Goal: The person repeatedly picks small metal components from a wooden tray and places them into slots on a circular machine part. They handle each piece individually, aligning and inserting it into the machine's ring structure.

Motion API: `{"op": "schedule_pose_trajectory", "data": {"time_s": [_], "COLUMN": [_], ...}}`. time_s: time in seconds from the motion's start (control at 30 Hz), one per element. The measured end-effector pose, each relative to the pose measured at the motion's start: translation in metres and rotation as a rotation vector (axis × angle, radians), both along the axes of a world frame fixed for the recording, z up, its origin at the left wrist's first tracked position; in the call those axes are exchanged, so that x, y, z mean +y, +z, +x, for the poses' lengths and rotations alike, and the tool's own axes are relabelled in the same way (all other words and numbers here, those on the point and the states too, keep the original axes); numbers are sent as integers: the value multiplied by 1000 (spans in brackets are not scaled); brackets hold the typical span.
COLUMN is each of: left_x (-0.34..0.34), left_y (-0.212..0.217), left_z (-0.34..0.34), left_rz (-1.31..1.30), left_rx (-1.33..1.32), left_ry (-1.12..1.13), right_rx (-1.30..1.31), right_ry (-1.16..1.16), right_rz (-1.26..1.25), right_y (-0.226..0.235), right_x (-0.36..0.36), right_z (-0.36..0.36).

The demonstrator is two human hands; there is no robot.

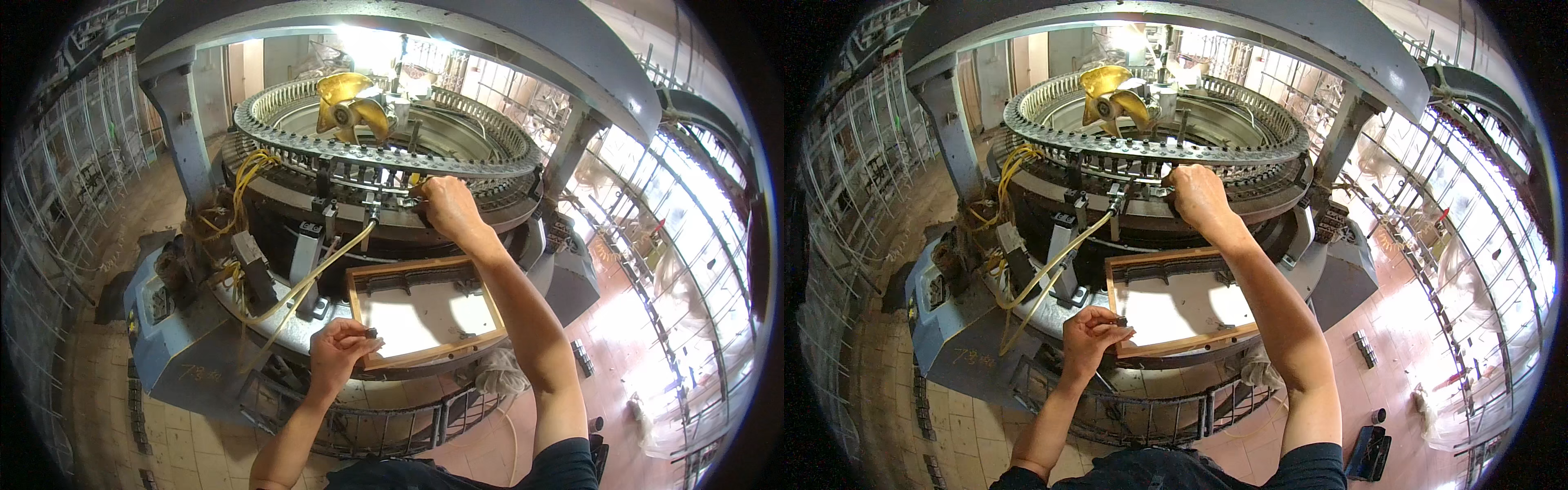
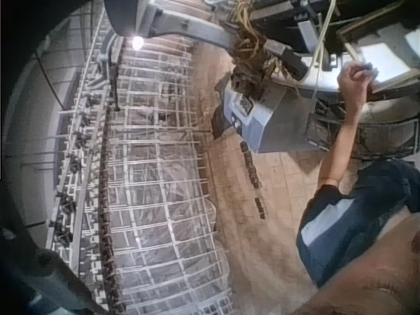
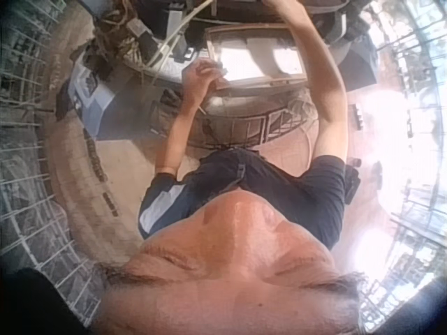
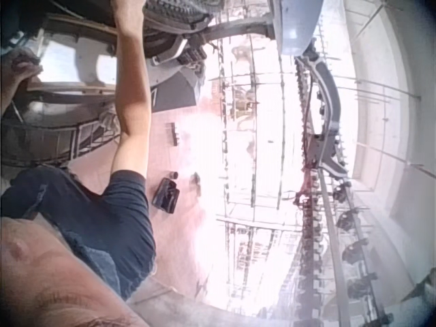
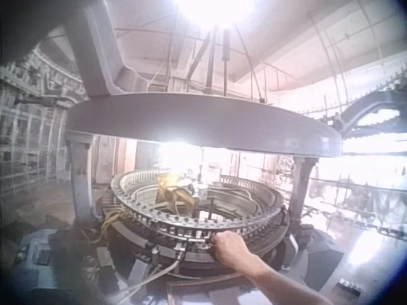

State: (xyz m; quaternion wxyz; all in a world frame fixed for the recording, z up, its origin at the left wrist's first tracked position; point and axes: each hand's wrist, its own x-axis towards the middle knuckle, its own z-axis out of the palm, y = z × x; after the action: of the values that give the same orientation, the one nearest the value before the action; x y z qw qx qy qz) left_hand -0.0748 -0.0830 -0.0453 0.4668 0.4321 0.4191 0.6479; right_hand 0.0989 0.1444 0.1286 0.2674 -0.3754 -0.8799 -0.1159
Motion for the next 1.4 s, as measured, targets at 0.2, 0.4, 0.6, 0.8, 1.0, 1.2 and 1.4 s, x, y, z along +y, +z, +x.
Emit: {"op": "schedule_pose_trajectory", "data": {"time_s": [0.2,0.4,0.6,0.8,1.0,1.2,1.4], "left_x": [1,0,0,0,0,0,-1], "left_y": [1,0,-1,-2,0,0,0], "left_z": [-1,0,-1,0,0,0,0], "left_rz": [-7,-1,-6,6,14,24,12], "left_rx": [21,5,12,22,11,7,2], "left_ry": [-4,-12,-12,-8,-12,-21,-14], "right_rx": [-97,-63,-112,-140,-157,-157,-121], "right_ry": [-74,-33,-34,-5,44,49,-10], "right_rz": [-18,22,40,130,156,186,179], "right_y": [5,4,1,-5,-7,-6,-6], "right_x": [-2,-2,3,9,11,14,3], "right_z": [-3,-2,0,-3,0,-4,-2]}}
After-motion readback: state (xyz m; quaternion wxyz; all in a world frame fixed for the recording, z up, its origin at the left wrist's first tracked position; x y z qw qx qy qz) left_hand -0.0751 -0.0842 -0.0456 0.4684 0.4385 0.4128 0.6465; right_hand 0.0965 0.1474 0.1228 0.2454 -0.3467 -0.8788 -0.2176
